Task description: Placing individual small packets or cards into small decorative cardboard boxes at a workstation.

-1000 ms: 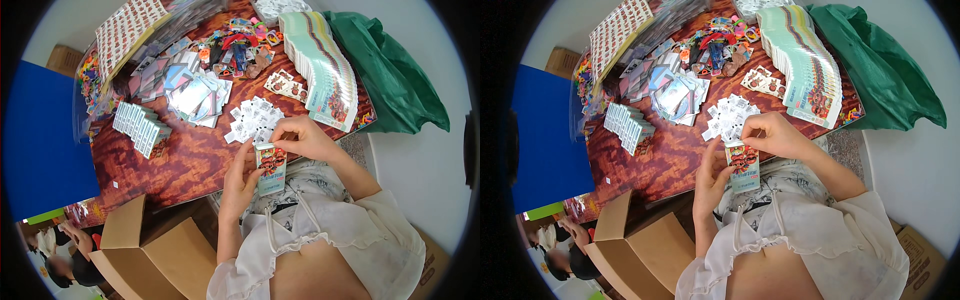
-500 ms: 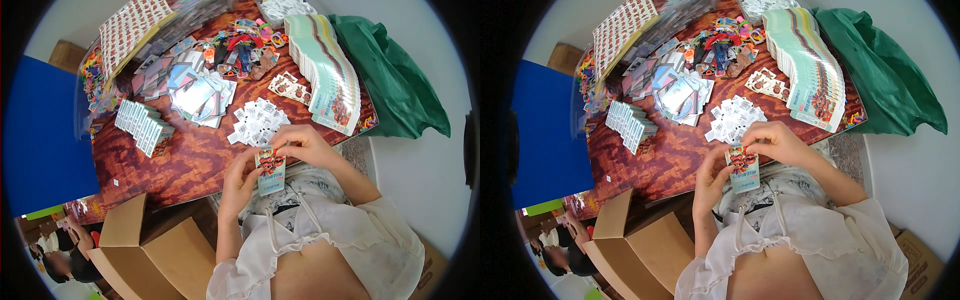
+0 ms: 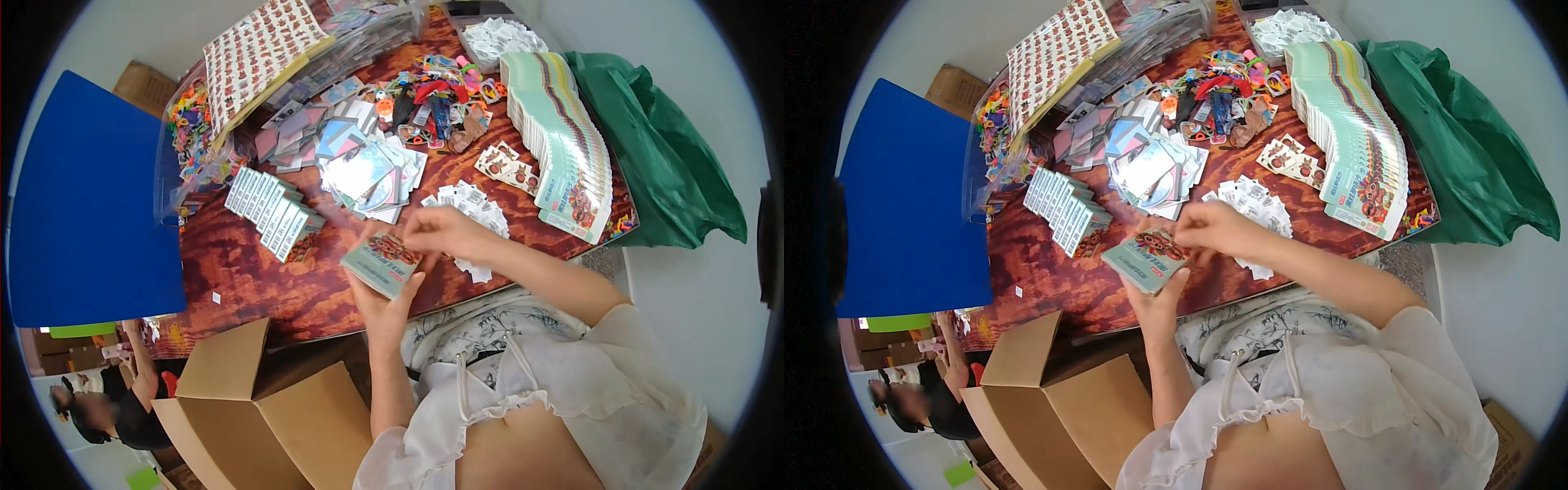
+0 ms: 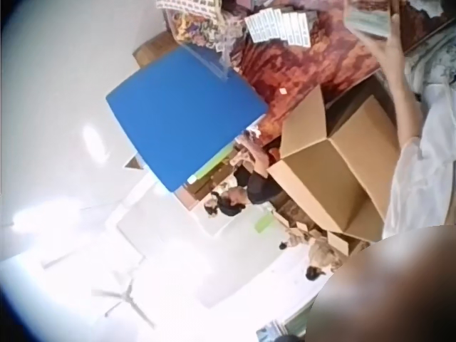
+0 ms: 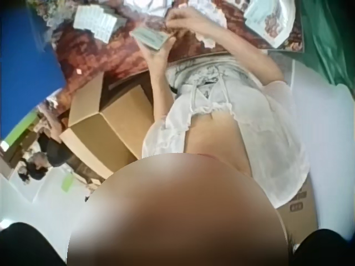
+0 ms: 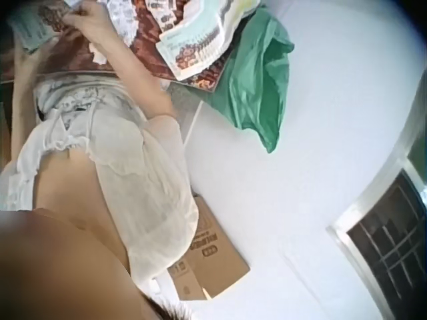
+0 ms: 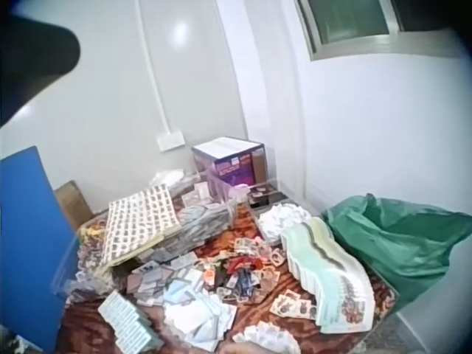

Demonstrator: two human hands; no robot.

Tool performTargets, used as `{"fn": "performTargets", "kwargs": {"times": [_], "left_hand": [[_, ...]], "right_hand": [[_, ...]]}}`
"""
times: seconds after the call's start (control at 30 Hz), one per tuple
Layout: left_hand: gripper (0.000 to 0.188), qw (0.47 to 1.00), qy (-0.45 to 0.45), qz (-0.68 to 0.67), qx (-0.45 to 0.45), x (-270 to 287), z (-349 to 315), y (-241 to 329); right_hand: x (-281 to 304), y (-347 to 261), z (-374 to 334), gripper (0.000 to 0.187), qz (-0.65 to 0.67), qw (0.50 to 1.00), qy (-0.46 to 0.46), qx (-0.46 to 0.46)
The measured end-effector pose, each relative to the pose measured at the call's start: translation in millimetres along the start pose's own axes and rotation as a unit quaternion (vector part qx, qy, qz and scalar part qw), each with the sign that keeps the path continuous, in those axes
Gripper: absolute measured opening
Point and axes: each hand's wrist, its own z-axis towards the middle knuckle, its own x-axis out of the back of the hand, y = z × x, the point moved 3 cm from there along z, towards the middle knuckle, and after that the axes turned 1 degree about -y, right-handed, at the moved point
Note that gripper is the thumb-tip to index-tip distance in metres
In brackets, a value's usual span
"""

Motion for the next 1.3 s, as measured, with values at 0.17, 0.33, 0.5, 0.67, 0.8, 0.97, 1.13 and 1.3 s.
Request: {"fn": "performTargets", "kwargs": {"times": [0.17, 0.33, 0.5, 0.67, 0.8, 0.97, 1.13, 1.3], "left_hand": [[0.076, 0.960, 0.031, 0.276, -0.035, 14, 9, -3], [0.079, 0.922, 0.037, 0.384, -0.030, 21, 2, 3], [0.079, 0.916, 0.045, 0.396, -0.034, 29, 2, 1], [0.078, 0.898, 0.044, 0.435, -0.041, 27, 8, 0], [0.077, 0.887, 0.046, 0.458, -0.037, 29, 9, 0], [0.076, 0.883, 0.036, 0.467, -0.032, 18, 13, 9], [0.076, 0.857, -0.060, 0.505, -0.078, -4, 15, 22], [0.075, 0.885, -0.006, 0.464, -0.042, -2, 20, 12]], "right_hand": [[25, -57, 79, 0.042, -0.575, 0.711, 0.211, 0.346], [30, -63, 107, 0.058, -0.678, 0.674, 0.143, 0.255], [35, -70, 94, 0.039, -0.588, 0.727, 0.179, 0.306], [55, -66, 79, 0.013, -0.308, 0.917, 0.158, 0.197], [48, -59, 36, 0.009, -0.113, 0.988, 0.083, 0.065], [39, -74, 2, 0.010, -0.350, 0.934, 0.012, 0.066], [31, -74, 4, 0.015, -0.509, 0.848, -0.017, 0.149], [10, -74, 8, 0.034, -0.429, 0.883, 0.106, 0.159]]}}
